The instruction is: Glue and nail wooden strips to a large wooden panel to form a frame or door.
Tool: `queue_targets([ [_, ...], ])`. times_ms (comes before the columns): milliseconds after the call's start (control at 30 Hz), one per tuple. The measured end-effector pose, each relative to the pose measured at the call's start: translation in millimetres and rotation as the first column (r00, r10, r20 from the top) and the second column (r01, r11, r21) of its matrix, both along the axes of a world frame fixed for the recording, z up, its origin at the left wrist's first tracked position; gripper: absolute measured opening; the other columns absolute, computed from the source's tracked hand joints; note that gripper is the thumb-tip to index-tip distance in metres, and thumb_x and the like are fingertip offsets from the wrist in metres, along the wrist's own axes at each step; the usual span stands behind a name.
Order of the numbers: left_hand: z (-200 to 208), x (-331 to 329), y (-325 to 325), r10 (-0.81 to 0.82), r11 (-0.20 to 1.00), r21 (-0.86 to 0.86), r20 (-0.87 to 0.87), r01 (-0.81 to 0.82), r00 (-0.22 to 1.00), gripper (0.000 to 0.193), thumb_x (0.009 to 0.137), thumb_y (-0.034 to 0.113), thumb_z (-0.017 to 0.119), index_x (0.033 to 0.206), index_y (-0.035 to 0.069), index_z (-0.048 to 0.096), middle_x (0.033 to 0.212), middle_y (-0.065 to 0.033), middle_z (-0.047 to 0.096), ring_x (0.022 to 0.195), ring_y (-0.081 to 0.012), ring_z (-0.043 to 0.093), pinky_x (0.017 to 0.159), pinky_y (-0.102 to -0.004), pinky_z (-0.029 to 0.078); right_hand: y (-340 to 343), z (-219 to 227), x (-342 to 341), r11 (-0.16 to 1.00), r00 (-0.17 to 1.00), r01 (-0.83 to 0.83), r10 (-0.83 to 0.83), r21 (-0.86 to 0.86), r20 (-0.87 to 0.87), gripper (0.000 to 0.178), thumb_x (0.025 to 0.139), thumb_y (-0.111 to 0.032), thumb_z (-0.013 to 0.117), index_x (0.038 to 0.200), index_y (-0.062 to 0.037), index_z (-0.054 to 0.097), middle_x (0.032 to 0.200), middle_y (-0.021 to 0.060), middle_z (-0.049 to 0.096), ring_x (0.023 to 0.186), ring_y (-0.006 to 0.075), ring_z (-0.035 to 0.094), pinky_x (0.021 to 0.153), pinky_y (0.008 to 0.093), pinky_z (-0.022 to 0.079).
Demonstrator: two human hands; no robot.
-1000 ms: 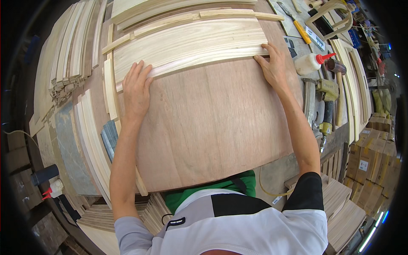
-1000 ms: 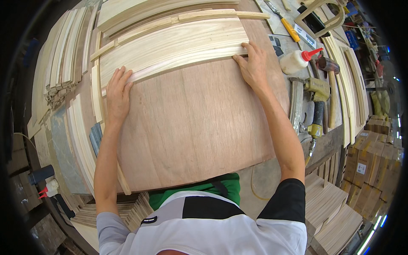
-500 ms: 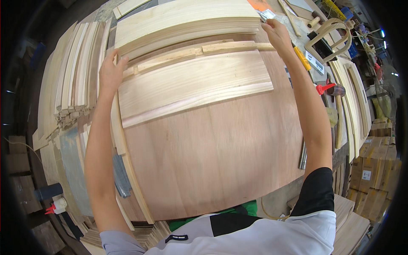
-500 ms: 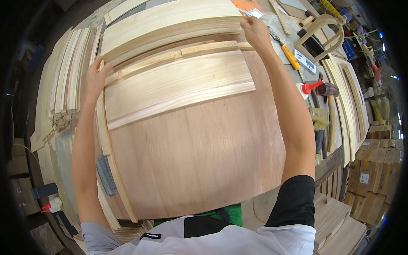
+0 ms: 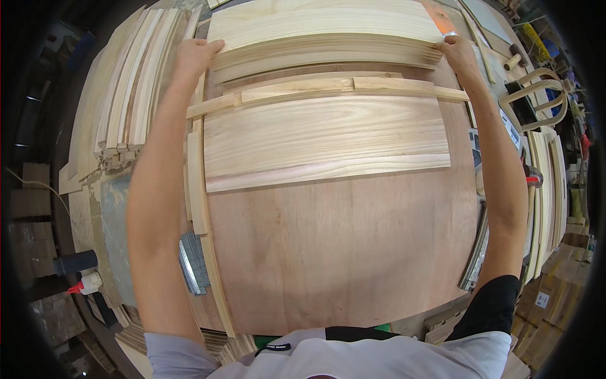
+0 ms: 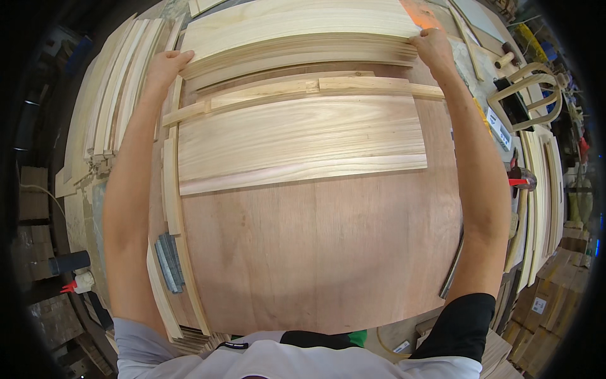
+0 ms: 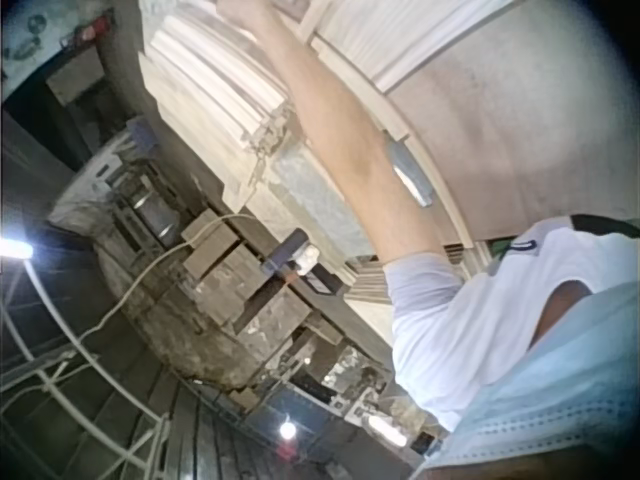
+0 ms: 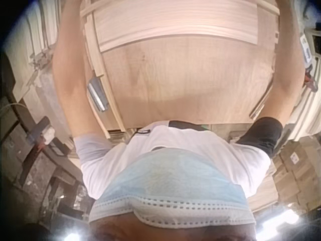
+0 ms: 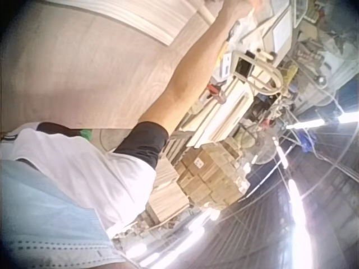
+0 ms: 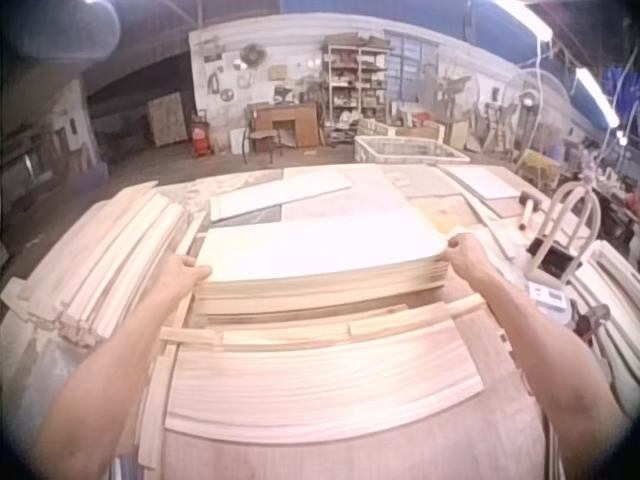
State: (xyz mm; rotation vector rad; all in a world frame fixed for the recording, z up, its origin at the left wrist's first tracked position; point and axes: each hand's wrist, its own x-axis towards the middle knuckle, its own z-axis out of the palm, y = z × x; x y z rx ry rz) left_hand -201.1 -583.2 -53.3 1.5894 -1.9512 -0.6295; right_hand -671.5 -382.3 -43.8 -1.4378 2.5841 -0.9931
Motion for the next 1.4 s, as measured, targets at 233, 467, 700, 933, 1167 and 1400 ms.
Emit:
queue_targets([
  [233, 19, -2, 7, 0.015, 0.975, 0.217, -0.295, 0.051, 0.955, 0.036, 0.084, 0.031, 0.071, 0.101, -0.001, 0.068, 0.092, -0.0057, 0.066, 0.086, -0.0151, 0.06, 0.081, -0.0324, 0.046, 3, 11, -24, 0.998, 0.968, -0.06, 0.061, -0.013, 0.244, 0.039, 0.087, -0.026, 0.063, 0.106, 0.0086, 0.064, 0.09, 0.0123, 0.067, 0.079, 0.0175, 0.062, 0.073, 0.0263, 0.048],
  [467, 32, 69, 98, 0.058, 0.967, 0.225, -0.647, 0.118, 0.76, 0.043, 0.087, 0.017, 0.069, 0.119, -0.009, 0.057, 0.108, -0.0095, 0.063, 0.102, -0.0143, 0.057, 0.089, -0.0283, 0.044, 95, 22, 44, 0.924, 0.806, 0.014, 0.216, -0.382, 0.552, 0.035, 0.084, -0.024, 0.067, 0.103, 0.0055, 0.067, 0.08, 0.006, 0.063, 0.07, 0.0135, 0.059, 0.066, 0.0265, 0.05],
  [700, 10, 121, 304, 0.228, 0.956, 0.281, -0.547, -0.079, 0.805, 0.043, 0.083, 0.013, 0.073, 0.118, -0.006, 0.059, 0.105, -0.0087, 0.062, 0.092, -0.0129, 0.058, 0.085, -0.0263, 0.046, 286, 16, 125, 0.971, 0.829, 0.175, -0.055, -0.165, 0.557, 0.035, 0.09, -0.02, 0.064, 0.113, 0.0065, 0.063, 0.087, 0.0071, 0.062, 0.072, 0.0115, 0.057, 0.068, 0.0256, 0.051],
  [933, 4, 132, 397, 0.275, 0.926, 0.368, -0.488, -0.091, 0.828, 0.039, 0.081, 0.011, 0.073, 0.115, -0.006, 0.062, 0.095, -0.008, 0.064, 0.086, -0.0134, 0.058, 0.081, -0.0262, 0.047, 372, -13, 155, 0.974, 0.751, 0.195, -0.074, -0.113, 0.656, 0.029, 0.091, -0.012, 0.062, 0.115, 0.0052, 0.064, 0.085, 0.0052, 0.061, 0.071, 0.0105, 0.056, 0.065, 0.0251, 0.05],
  [1167, -10, 130, 391, 0.212, 0.936, 0.333, -0.288, -0.11, 0.934, 0.042, 0.081, 0.013, 0.072, 0.116, -0.006, 0.062, 0.097, -0.0093, 0.066, 0.086, -0.0146, 0.061, 0.081, -0.0269, 0.048, 368, -38, 146, 0.99, 0.836, 0.128, -0.078, -0.054, 0.543, 0.034, 0.09, -0.018, 0.064, 0.115, 0.0051, 0.063, 0.087, 0.006, 0.064, 0.072, 0.0098, 0.055, 0.064, 0.0231, 0.046],
  [1400, -8, 132, 381, 0.074, 0.991, 0.109, 0.037, -0.078, 0.997, 0.046, 0.082, 0.023, 0.069, 0.118, -0.006, 0.063, 0.105, -0.0155, 0.068, 0.098, -0.0204, 0.063, 0.089, -0.0302, 0.047, 360, -34, 137, 0.994, 0.884, 0.102, -0.107, 0.037, 0.454, 0.036, 0.088, -0.021, 0.066, 0.115, 0.0028, 0.065, 0.084, 0.0021, 0.065, 0.064, 0.0067, 0.049, 0.056, 0.0215, 0.039],
])
